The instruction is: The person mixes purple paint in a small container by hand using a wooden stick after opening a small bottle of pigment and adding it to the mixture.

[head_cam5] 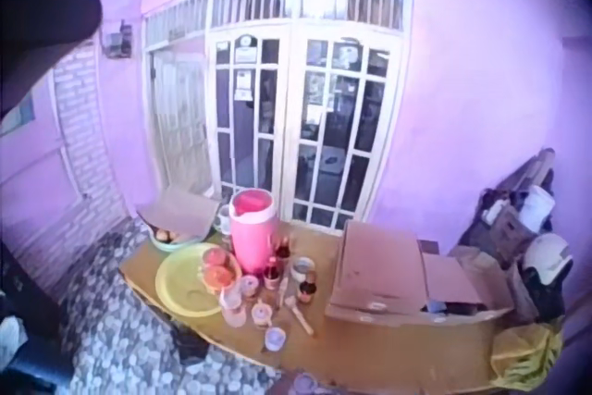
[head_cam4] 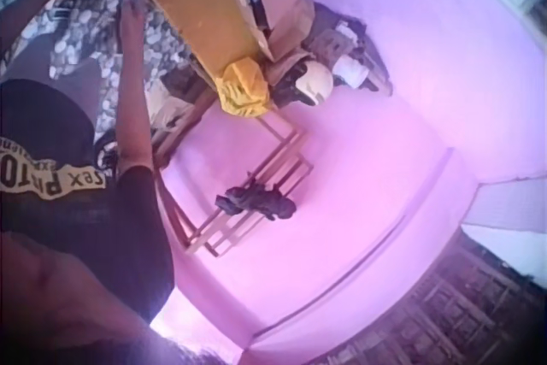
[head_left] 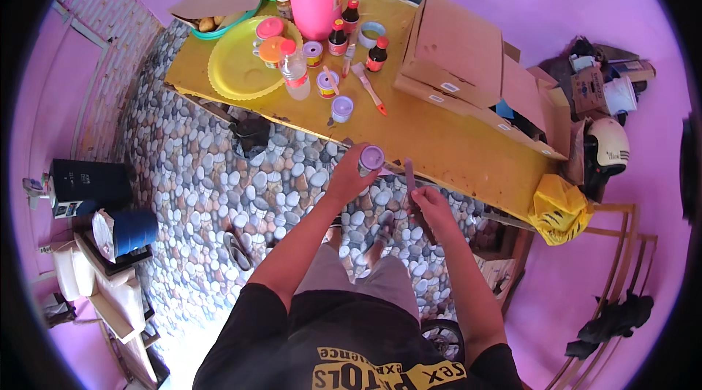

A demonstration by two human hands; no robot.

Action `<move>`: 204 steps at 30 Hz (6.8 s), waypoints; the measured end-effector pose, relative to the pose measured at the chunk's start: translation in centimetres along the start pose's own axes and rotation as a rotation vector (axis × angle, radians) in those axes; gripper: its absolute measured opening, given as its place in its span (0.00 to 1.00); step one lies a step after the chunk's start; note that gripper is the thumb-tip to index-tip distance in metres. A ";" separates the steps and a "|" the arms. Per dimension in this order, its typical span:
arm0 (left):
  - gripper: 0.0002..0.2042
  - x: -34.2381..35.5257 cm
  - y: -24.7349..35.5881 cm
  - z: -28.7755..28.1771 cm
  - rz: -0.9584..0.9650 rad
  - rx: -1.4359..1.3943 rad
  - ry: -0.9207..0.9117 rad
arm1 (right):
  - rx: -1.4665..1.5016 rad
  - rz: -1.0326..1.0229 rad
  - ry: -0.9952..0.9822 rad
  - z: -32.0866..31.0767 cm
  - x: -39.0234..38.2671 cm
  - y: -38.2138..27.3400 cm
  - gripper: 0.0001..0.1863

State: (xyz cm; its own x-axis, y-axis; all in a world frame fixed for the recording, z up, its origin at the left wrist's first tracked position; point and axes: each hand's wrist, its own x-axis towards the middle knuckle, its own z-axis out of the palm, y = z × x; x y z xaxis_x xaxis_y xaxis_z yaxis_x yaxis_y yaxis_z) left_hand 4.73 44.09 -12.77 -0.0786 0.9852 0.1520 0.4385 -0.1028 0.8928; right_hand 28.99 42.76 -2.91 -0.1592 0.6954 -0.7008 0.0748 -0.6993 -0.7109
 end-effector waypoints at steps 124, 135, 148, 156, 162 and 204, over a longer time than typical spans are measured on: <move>0.35 2.0 -2.6 5.2 -0.015 0.224 0.269 | -0.924 -0.873 -0.062 -1.8 7.9 -4.2 0.21; 0.35 2.1 -2.7 5.0 -0.018 0.216 0.259 | -1.720 -0.438 -0.276 1.4 7.4 -13.5 0.21; 0.34 2.0 -3.0 5.6 -0.011 0.214 0.290 | -0.713 -0.410 -0.398 -5.0 11.1 -4.9 0.19; 0.35 2.0 -3.0 5.5 -0.013 0.246 0.259 | -0.586 -0.669 -0.236 -4.9 11.7 0.8 0.21; 0.35 2.2 -3.0 5.2 -0.001 0.251 0.265 | -1.469 -0.638 -0.146 -0.8 6.1 -8.4 0.23; 0.34 2.5 -3.1 5.4 0.018 0.247 0.283 | -0.776 0.197 -0.194 1.4 8.3 -12.7 0.13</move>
State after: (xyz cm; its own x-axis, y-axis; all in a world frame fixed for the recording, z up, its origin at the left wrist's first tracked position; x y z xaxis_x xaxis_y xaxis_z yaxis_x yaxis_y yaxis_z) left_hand 7.99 47.56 -17.41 -0.2984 0.9030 0.3091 0.6421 -0.0497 0.7650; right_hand 25.29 57.19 0.35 -0.2342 0.4807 -0.8450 0.7671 -0.4425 -0.4644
